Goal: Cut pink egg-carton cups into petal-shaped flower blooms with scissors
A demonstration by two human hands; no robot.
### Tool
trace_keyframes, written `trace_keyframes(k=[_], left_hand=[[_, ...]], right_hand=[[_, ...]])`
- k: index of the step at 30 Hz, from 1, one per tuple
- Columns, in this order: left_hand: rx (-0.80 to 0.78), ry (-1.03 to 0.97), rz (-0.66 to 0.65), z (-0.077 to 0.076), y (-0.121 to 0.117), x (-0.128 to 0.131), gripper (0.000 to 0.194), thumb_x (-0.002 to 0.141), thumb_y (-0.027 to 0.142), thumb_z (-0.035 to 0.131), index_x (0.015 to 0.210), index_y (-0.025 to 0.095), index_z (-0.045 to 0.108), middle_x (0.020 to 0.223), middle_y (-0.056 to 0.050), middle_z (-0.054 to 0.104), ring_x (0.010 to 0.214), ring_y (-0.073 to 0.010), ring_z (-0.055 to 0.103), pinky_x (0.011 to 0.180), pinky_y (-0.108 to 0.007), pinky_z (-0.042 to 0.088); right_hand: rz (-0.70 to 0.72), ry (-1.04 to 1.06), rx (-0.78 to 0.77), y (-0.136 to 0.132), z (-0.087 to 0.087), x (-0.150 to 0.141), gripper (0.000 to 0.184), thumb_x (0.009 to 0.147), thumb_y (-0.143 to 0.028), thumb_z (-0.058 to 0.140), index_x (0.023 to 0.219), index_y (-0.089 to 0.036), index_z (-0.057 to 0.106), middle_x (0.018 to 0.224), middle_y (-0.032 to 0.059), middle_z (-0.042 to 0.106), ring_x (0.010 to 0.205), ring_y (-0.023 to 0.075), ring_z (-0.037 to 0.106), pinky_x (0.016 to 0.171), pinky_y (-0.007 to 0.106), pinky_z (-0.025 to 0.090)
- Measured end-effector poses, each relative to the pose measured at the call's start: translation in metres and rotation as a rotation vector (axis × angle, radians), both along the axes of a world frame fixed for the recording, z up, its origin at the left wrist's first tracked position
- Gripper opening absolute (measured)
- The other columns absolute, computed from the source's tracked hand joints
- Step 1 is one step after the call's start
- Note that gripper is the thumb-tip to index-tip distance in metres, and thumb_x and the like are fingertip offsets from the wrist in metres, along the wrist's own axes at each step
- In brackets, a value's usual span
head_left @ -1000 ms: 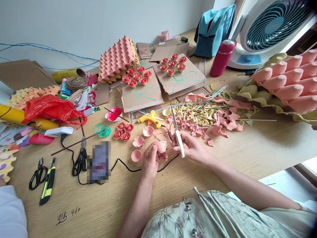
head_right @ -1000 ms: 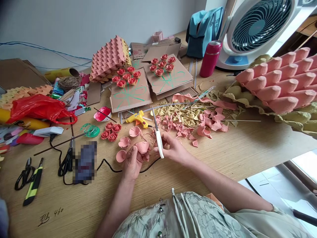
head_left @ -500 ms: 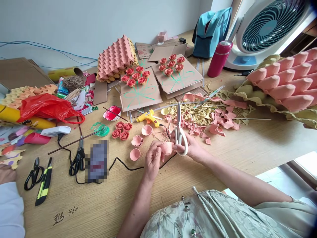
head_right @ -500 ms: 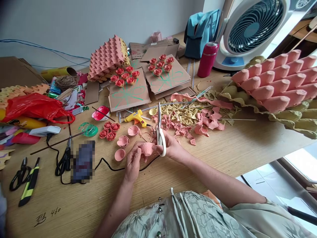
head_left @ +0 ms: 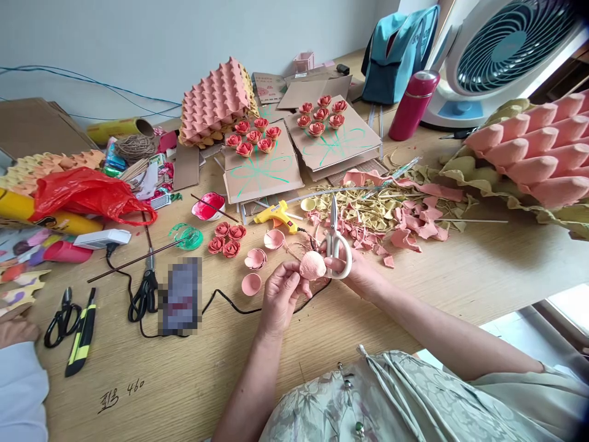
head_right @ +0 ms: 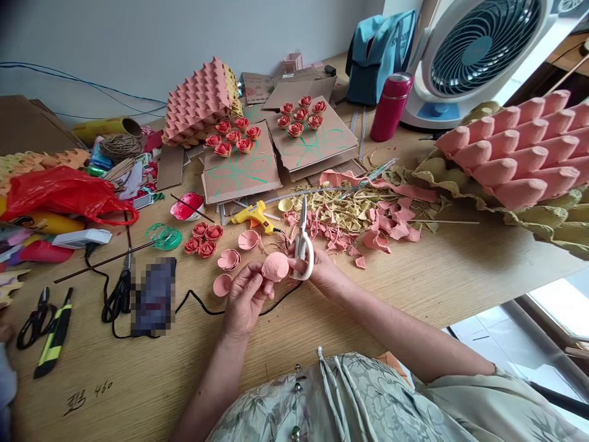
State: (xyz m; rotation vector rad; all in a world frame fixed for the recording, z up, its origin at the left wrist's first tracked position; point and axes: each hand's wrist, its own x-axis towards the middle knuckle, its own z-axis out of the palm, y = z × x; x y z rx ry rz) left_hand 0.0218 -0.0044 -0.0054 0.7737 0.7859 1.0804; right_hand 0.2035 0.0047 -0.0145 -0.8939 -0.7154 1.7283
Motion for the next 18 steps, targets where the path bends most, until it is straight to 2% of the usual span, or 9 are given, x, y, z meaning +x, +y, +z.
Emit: trace_keyframes(k=[6, 10, 14, 18], left_hand=[[-0.012, 0.045, 0.017, 0.004, 0.000, 0.002, 0.032, 0.074, 0.037, 0.085, 0.082, 0.017, 0.062, 0.066, 0.001, 0.065, 0.053, -0.0079, 0.055, 0.050, -0.020, 0.050], [-0.092, 0.000, 0.034, 0.002, 0.001, 0.002, 0.033, 0.072, 0.038, 0.085, 0.081, 0.016, 0.062, 0.068, 0.001, 0.065, 0.053, -0.0075, 0.053, 0.046, -0.018, 0.048], [-0.172, -0.081, 0.031, -0.005, 0.002, 0.003, 0.032, 0.073, 0.037, 0.085, 0.085, 0.016, 0.064, 0.073, 0.000, 0.066, 0.059, -0.0072, 0.057, 0.052, -0.018, 0.053], [-0.219, -0.097, -0.021, -0.008, 0.000, 0.005, 0.033, 0.074, 0.036, 0.085, 0.089, 0.016, 0.064, 0.079, -0.001, 0.069, 0.064, -0.0084, 0.062, 0.058, -0.019, 0.057]], right_hand=[[-0.009, 0.008, -0.028, 0.000, 0.000, 0.000, 0.051, 0.058, -0.035, 0.094, 0.095, -0.020, 0.062, 0.081, -0.0024, 0.064, 0.067, 0.0129, 0.056, 0.062, 0.027, 0.046], [-0.004, 0.017, -0.029, -0.001, 0.000, -0.001, 0.054, 0.060, -0.036, 0.094, 0.099, -0.021, 0.061, 0.086, -0.0011, 0.065, 0.071, 0.0137, 0.059, 0.062, 0.027, 0.048], [0.037, -0.001, -0.001, -0.002, 0.002, -0.003, 0.056, 0.058, -0.037, 0.094, 0.098, -0.021, 0.059, 0.083, -0.0018, 0.064, 0.068, 0.0135, 0.058, 0.061, 0.026, 0.047], [0.007, -0.056, 0.024, -0.001, 0.004, -0.002, 0.054, 0.059, -0.041, 0.092, 0.096, -0.021, 0.058, 0.080, -0.0025, 0.061, 0.068, 0.0136, 0.055, 0.062, 0.027, 0.046]])
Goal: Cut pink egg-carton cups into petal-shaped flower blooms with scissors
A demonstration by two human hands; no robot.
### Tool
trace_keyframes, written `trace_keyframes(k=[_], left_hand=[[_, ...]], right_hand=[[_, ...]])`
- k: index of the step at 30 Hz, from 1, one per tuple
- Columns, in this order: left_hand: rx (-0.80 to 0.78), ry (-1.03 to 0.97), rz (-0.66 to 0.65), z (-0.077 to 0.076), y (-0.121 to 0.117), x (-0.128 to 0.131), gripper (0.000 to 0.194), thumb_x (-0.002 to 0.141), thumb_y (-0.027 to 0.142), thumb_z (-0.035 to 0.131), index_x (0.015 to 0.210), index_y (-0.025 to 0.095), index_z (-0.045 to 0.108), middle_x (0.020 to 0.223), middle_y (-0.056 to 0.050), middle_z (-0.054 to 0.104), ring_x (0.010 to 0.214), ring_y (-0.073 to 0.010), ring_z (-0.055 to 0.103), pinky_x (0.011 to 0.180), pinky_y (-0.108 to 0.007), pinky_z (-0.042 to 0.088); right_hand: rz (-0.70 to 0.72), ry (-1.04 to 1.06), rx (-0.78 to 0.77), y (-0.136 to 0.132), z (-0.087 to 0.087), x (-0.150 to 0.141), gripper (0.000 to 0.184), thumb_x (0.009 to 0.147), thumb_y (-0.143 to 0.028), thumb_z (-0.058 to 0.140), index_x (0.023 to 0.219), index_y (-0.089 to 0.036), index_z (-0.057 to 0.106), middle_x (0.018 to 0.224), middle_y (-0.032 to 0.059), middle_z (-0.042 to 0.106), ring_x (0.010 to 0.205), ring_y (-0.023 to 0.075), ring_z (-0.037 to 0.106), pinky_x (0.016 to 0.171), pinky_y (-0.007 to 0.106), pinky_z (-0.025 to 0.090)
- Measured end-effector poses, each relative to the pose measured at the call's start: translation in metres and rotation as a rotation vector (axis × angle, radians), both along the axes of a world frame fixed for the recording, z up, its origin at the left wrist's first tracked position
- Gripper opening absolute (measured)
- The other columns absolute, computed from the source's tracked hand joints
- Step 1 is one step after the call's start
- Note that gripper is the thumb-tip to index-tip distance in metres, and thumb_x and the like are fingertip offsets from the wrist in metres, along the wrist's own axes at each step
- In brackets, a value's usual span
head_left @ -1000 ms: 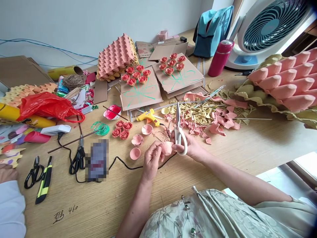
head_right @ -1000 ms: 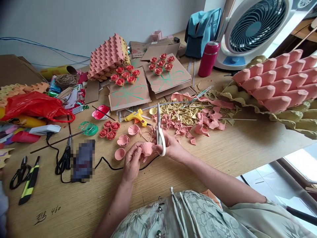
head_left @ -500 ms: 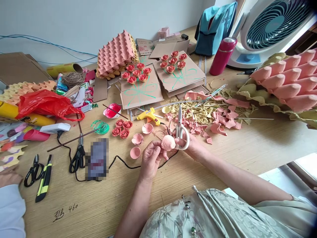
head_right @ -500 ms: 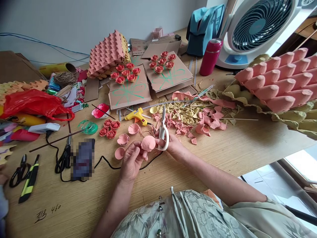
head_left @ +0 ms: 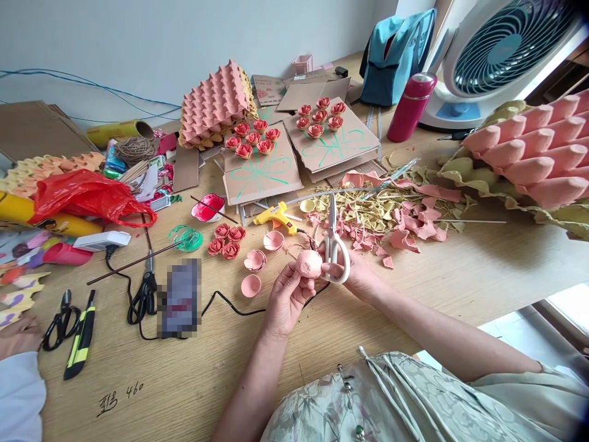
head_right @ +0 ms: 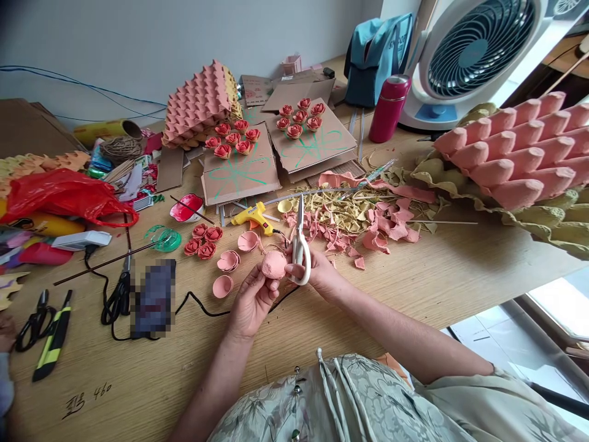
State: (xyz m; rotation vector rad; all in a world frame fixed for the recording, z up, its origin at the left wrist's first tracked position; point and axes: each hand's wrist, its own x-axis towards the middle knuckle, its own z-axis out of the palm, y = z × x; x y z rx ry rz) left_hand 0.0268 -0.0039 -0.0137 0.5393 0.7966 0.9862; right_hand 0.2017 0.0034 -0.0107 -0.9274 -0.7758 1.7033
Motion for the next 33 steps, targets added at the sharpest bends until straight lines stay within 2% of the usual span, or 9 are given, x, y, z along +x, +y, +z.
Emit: trace_keyframes(k=[3, 6, 11, 16, 19, 25, 29, 33], left_hand=[[0.011, 0.019, -0.039, 0.0010, -0.0009, 0.0011, 0.035, 0.078, 0.042, 0.080, 0.095, 0.016, 0.064, 0.086, -0.004, 0.071, 0.070, -0.0126, 0.065, 0.055, -0.021, 0.054], [0.075, 0.047, -0.021, 0.0038, -0.0012, 0.0014, 0.044, 0.080, 0.052, 0.075, 0.106, 0.019, 0.063, 0.100, -0.008, 0.071, 0.080, -0.0166, 0.067, 0.053, -0.022, 0.050], [0.174, 0.166, -0.037, 0.0090, -0.0003, 0.0016, 0.047, 0.071, 0.042, 0.086, 0.105, 0.018, 0.063, 0.097, -0.004, 0.068, 0.074, -0.0113, 0.061, 0.053, -0.018, 0.044], [0.119, 0.136, -0.019, 0.0055, 0.0012, -0.0011, 0.042, 0.073, 0.038, 0.085, 0.102, 0.018, 0.063, 0.102, -0.005, 0.070, 0.081, -0.0127, 0.065, 0.060, -0.020, 0.052], [0.088, 0.084, 0.000, 0.0020, 0.0021, -0.0029, 0.041, 0.076, 0.039, 0.083, 0.106, 0.019, 0.063, 0.110, -0.007, 0.072, 0.090, -0.0160, 0.070, 0.067, -0.022, 0.056], [0.082, 0.063, -0.074, 0.0014, 0.0010, -0.0018, 0.044, 0.081, 0.041, 0.079, 0.115, 0.018, 0.063, 0.124, -0.012, 0.069, 0.101, -0.0217, 0.071, 0.081, -0.030, 0.059], [0.180, 0.189, -0.006, 0.0012, 0.0004, -0.0014, 0.050, 0.079, 0.046, 0.080, 0.118, 0.021, 0.062, 0.118, -0.009, 0.068, 0.093, -0.0184, 0.068, 0.065, -0.023, 0.054], [0.223, 0.319, 0.042, 0.0035, 0.0013, 0.0000, 0.040, 0.077, 0.044, 0.081, 0.104, 0.020, 0.067, 0.103, -0.005, 0.070, 0.086, -0.0157, 0.065, 0.059, -0.020, 0.051]], right_hand=[[-0.002, -0.050, 0.027, 0.0008, 0.0011, 0.0026, 0.052, 0.061, -0.041, 0.091, 0.096, -0.021, 0.058, 0.079, -0.0025, 0.060, 0.068, 0.0137, 0.053, 0.061, 0.027, 0.044], [0.026, -0.109, 0.064, 0.0012, 0.0020, 0.0042, 0.049, 0.061, -0.038, 0.091, 0.093, -0.021, 0.057, 0.075, -0.0036, 0.057, 0.065, 0.0126, 0.049, 0.057, 0.025, 0.041], [0.022, -0.141, 0.094, 0.0014, 0.0030, 0.0046, 0.049, 0.063, -0.041, 0.089, 0.094, -0.021, 0.057, 0.075, -0.0034, 0.057, 0.063, 0.0125, 0.049, 0.056, 0.026, 0.041], [0.003, -0.162, 0.127, 0.0024, 0.0016, 0.0069, 0.049, 0.067, -0.046, 0.087, 0.097, -0.022, 0.056, 0.082, 0.0000, 0.064, 0.068, 0.0147, 0.054, 0.059, 0.028, 0.045], [0.025, -0.138, 0.146, 0.0019, 0.0004, 0.0052, 0.052, 0.065, -0.046, 0.090, 0.097, -0.023, 0.055, 0.084, -0.0001, 0.064, 0.068, 0.0141, 0.054, 0.059, 0.027, 0.046], [0.019, -0.124, 0.165, 0.0007, 0.0010, 0.0004, 0.058, 0.061, -0.050, 0.092, 0.095, -0.025, 0.052, 0.080, -0.0024, 0.059, 0.066, 0.0131, 0.051, 0.057, 0.025, 0.047], [0.038, -0.137, 0.180, 0.0003, -0.0030, 0.0020, 0.058, 0.061, -0.047, 0.093, 0.095, -0.025, 0.051, 0.081, -0.0033, 0.056, 0.070, 0.0135, 0.052, 0.060, 0.025, 0.047], [0.058, -0.133, 0.182, -0.0001, -0.0043, 0.0032, 0.058, 0.063, -0.046, 0.092, 0.099, -0.024, 0.052, 0.084, -0.0024, 0.058, 0.071, 0.0137, 0.053, 0.062, 0.025, 0.046]])
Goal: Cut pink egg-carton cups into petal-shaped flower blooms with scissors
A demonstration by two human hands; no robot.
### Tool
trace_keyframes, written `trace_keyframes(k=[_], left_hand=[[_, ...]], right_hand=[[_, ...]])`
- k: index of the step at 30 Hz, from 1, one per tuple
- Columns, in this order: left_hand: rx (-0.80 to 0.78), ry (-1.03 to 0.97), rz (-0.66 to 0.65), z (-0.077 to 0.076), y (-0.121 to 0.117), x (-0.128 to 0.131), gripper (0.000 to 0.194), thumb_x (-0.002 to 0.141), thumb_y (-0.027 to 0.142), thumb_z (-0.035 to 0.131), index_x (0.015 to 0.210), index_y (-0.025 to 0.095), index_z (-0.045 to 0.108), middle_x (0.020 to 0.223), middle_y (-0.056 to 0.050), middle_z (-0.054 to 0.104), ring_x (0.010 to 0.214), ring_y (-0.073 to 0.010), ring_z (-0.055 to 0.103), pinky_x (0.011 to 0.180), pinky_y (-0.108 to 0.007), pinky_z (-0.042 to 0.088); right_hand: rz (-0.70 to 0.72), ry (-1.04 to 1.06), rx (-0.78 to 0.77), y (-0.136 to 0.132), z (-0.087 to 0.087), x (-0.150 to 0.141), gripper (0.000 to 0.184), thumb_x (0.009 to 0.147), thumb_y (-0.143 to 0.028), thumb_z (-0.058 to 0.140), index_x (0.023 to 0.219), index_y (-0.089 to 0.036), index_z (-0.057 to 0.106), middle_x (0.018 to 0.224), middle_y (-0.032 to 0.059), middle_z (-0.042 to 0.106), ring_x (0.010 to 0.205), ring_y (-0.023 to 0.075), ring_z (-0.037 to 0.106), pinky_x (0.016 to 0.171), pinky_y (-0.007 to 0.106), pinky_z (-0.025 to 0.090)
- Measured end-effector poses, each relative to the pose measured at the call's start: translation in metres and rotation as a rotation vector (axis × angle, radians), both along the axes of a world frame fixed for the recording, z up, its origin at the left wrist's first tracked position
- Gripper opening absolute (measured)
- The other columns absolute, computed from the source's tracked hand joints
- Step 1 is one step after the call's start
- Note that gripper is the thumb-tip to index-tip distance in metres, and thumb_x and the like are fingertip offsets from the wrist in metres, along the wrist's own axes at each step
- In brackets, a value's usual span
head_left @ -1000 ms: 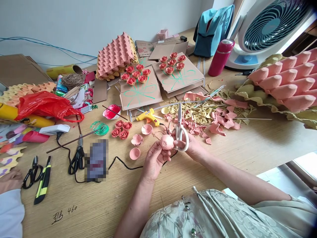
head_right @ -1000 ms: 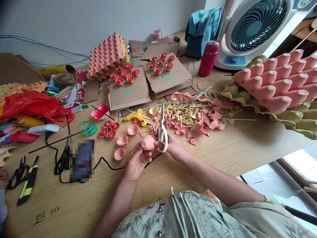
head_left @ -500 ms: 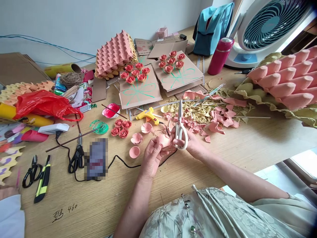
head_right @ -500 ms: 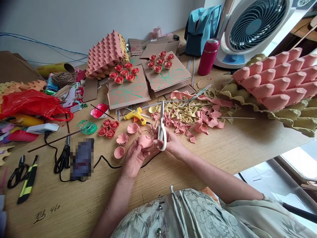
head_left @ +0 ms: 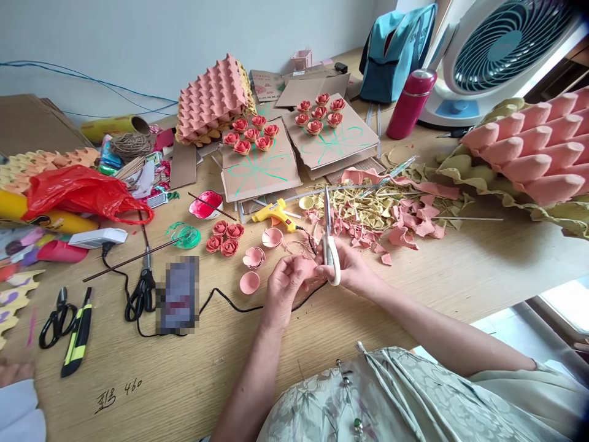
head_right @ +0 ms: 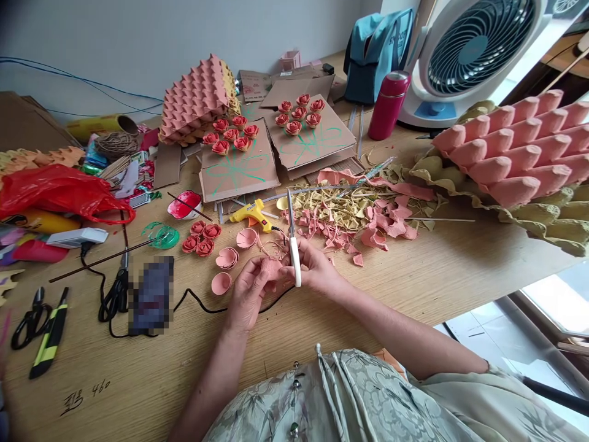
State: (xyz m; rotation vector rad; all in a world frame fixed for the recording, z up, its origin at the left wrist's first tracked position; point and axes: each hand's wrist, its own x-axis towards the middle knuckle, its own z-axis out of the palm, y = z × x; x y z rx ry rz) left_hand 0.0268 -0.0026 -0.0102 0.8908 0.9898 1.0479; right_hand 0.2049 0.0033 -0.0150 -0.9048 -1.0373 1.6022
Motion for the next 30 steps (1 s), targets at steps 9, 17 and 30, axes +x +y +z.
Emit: trace_keyframes(k=[9, 17, 30], left_hand=[[-0.088, -0.158, 0.045, 0.001, 0.004, -0.005, 0.045, 0.077, 0.049, 0.080, 0.105, 0.018, 0.065, 0.096, -0.006, 0.074, 0.088, -0.0207, 0.074, 0.067, -0.027, 0.059], [-0.081, -0.218, 0.171, -0.007, 0.006, -0.010, 0.046, 0.079, 0.055, 0.076, 0.108, 0.020, 0.069, 0.098, -0.005, 0.076, 0.086, -0.0176, 0.074, 0.063, -0.023, 0.053], [-0.086, -0.283, 0.207, 0.004, 0.007, -0.008, 0.043, 0.071, 0.049, 0.085, 0.100, 0.020, 0.072, 0.100, -0.006, 0.076, 0.085, -0.0166, 0.072, 0.064, -0.022, 0.049]], right_hand=[[-0.030, -0.206, 0.113, -0.001, 0.013, 0.006, 0.042, 0.078, -0.054, 0.078, 0.087, -0.022, 0.052, 0.077, -0.0022, 0.052, 0.068, 0.0142, 0.045, 0.060, 0.026, 0.038], [0.095, -0.673, 0.402, -0.005, 0.005, 0.012, 0.033, 0.082, -0.046, 0.075, 0.082, -0.021, 0.054, 0.073, -0.0020, 0.053, 0.064, 0.0138, 0.044, 0.060, 0.027, 0.035], [0.074, -0.781, 0.449, -0.006, 0.007, 0.009, 0.026, 0.092, -0.044, 0.062, 0.083, -0.020, 0.053, 0.077, 0.0015, 0.057, 0.067, 0.0157, 0.049, 0.063, 0.029, 0.036]])
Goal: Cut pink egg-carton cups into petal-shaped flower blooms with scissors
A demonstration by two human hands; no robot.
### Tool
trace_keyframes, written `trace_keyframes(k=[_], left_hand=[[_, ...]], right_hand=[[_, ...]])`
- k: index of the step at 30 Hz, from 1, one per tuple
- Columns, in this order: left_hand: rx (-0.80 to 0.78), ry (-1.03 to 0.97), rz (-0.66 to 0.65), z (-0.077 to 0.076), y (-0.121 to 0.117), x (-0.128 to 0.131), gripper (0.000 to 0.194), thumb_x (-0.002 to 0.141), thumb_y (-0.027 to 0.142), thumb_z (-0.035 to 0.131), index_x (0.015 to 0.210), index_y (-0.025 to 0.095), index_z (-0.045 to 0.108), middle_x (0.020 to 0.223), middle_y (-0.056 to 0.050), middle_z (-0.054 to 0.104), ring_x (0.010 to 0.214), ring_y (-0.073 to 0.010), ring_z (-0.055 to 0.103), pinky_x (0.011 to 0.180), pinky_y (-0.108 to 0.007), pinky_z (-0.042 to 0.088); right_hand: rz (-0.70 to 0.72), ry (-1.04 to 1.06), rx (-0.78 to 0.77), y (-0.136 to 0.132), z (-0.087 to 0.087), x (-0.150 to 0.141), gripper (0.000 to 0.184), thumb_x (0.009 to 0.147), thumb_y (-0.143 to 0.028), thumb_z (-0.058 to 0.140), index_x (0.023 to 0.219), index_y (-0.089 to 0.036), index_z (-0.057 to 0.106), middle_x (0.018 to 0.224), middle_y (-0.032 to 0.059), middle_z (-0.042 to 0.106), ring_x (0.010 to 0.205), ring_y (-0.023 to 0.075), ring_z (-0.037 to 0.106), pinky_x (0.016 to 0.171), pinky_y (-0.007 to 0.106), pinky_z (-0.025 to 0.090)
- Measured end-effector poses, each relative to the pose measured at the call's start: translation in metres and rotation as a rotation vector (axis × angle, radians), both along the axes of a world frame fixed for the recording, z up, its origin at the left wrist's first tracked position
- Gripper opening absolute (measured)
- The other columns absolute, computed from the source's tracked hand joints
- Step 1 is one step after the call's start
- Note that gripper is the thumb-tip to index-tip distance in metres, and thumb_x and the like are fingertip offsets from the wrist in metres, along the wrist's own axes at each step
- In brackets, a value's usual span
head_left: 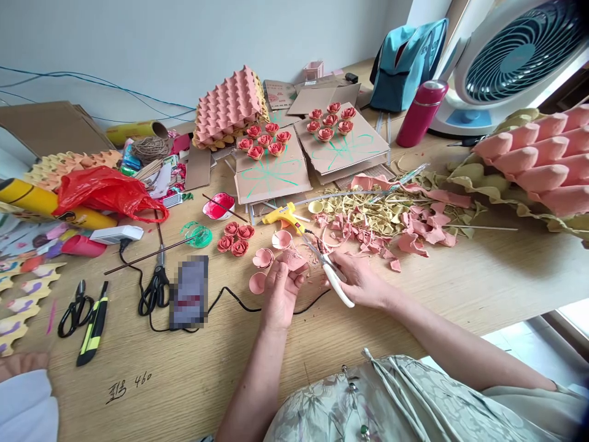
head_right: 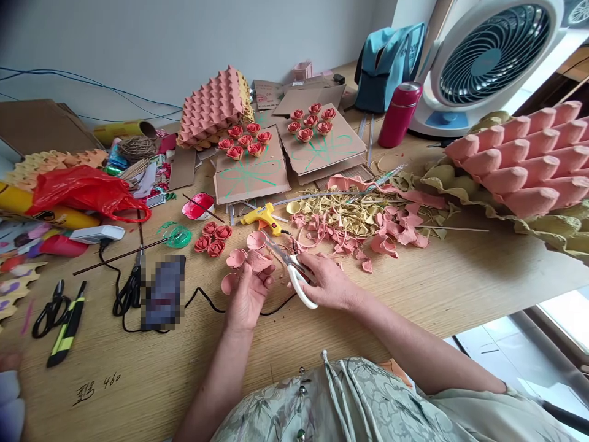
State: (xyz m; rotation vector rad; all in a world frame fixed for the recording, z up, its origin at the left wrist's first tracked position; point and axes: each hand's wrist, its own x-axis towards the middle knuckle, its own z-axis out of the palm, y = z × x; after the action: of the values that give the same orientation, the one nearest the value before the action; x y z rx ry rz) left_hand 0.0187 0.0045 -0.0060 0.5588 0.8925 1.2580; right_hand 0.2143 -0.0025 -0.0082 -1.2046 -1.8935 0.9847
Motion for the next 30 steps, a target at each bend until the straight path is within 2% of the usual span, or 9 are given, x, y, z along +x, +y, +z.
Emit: trace_keyframes(k=[4, 9, 12, 15, 19, 21, 26, 30], left_hand=[[0.035, -0.036, -0.017, 0.0013, 0.0002, -0.0007, 0.040, 0.074, 0.041, 0.085, 0.105, 0.020, 0.072, 0.109, -0.007, 0.075, 0.087, -0.0150, 0.072, 0.067, -0.021, 0.050], [-0.013, -0.191, -0.016, 0.0038, 0.0013, -0.0053, 0.041, 0.076, 0.045, 0.082, 0.107, 0.020, 0.072, 0.113, -0.009, 0.075, 0.102, -0.0207, 0.071, 0.077, -0.026, 0.056], [-0.036, -0.267, -0.028, 0.0047, 0.0015, -0.0080, 0.038, 0.080, 0.047, 0.077, 0.105, 0.018, 0.072, 0.112, -0.011, 0.075, 0.107, -0.0233, 0.071, 0.086, -0.032, 0.058], [-0.072, -0.270, -0.071, 0.0036, 0.0016, -0.0084, 0.037, 0.085, 0.045, 0.072, 0.108, 0.015, 0.072, 0.114, -0.013, 0.075, 0.105, -0.0237, 0.071, 0.088, -0.034, 0.058], [-0.065, -0.249, -0.070, 0.0026, 0.0021, -0.0065, 0.036, 0.084, 0.040, 0.075, 0.111, 0.016, 0.071, 0.117, -0.013, 0.074, 0.089, -0.0173, 0.072, 0.075, -0.026, 0.060], [-0.044, -0.251, -0.059, 0.0030, 0.0022, -0.0059, 0.037, 0.080, 0.035, 0.080, 0.112, 0.019, 0.071, 0.119, -0.010, 0.073, 0.084, -0.0133, 0.071, 0.069, -0.021, 0.059], [-0.028, -0.220, -0.073, 0.0023, 0.0018, -0.0064, 0.035, 0.074, 0.030, 0.086, 0.106, 0.022, 0.073, 0.109, -0.005, 0.074, 0.083, -0.0116, 0.071, 0.069, -0.019, 0.060], [0.002, -0.166, -0.064, 0.0013, 0.0016, -0.0062, 0.038, 0.070, 0.033, 0.089, 0.101, 0.020, 0.072, 0.106, -0.005, 0.074, 0.082, -0.0114, 0.069, 0.068, -0.018, 0.060]], right_hand=[[-0.011, 0.210, -0.219, -0.0008, 0.0024, -0.0004, 0.037, 0.093, -0.051, 0.059, 0.076, -0.019, 0.055, 0.067, -0.0010, 0.054, 0.058, 0.0117, 0.044, 0.054, 0.025, 0.034], [0.263, 0.548, -0.672, -0.0024, 0.0014, 0.0000, 0.058, 0.085, -0.075, 0.057, 0.085, -0.017, 0.059, 0.054, -0.0042, 0.053, 0.043, 0.0101, 0.046, 0.042, 0.022, 0.035], [0.367, 0.720, -0.787, -0.0033, -0.0038, -0.0026, 0.060, 0.087, -0.076, 0.054, 0.087, -0.016, 0.061, 0.050, -0.0047, 0.051, 0.038, 0.0085, 0.043, 0.038, 0.020, 0.032], [0.341, 0.828, -0.787, -0.0023, -0.0064, -0.0052, 0.059, 0.088, -0.075, 0.055, 0.086, -0.016, 0.061, 0.051, -0.0043, 0.051, 0.038, 0.0082, 0.043, 0.038, 0.020, 0.031], [0.077, 0.800, -0.627, 0.0010, -0.0015, -0.0029, 0.056, 0.084, -0.074, 0.061, 0.085, -0.018, 0.060, 0.056, -0.0025, 0.055, 0.043, 0.0104, 0.049, 0.041, 0.022, 0.034], [0.003, 0.718, -0.588, 0.0018, 0.0018, -0.0010, 0.056, 0.083, -0.075, 0.063, 0.084, -0.019, 0.060, 0.058, -0.0017, 0.057, 0.045, 0.0108, 0.050, 0.043, 0.022, 0.035], [0.052, 0.606, -0.594, 0.0001, 0.0021, -0.0039, 0.061, 0.078, -0.080, 0.063, 0.083, -0.019, 0.057, 0.058, -0.0017, 0.057, 0.046, 0.0107, 0.048, 0.045, 0.024, 0.036], [0.106, 0.520, -0.555, -0.0021, 0.0003, -0.0084, 0.057, 0.081, -0.076, 0.062, 0.081, -0.019, 0.053, 0.059, -0.0029, 0.055, 0.048, 0.0105, 0.046, 0.046, 0.024, 0.036]])
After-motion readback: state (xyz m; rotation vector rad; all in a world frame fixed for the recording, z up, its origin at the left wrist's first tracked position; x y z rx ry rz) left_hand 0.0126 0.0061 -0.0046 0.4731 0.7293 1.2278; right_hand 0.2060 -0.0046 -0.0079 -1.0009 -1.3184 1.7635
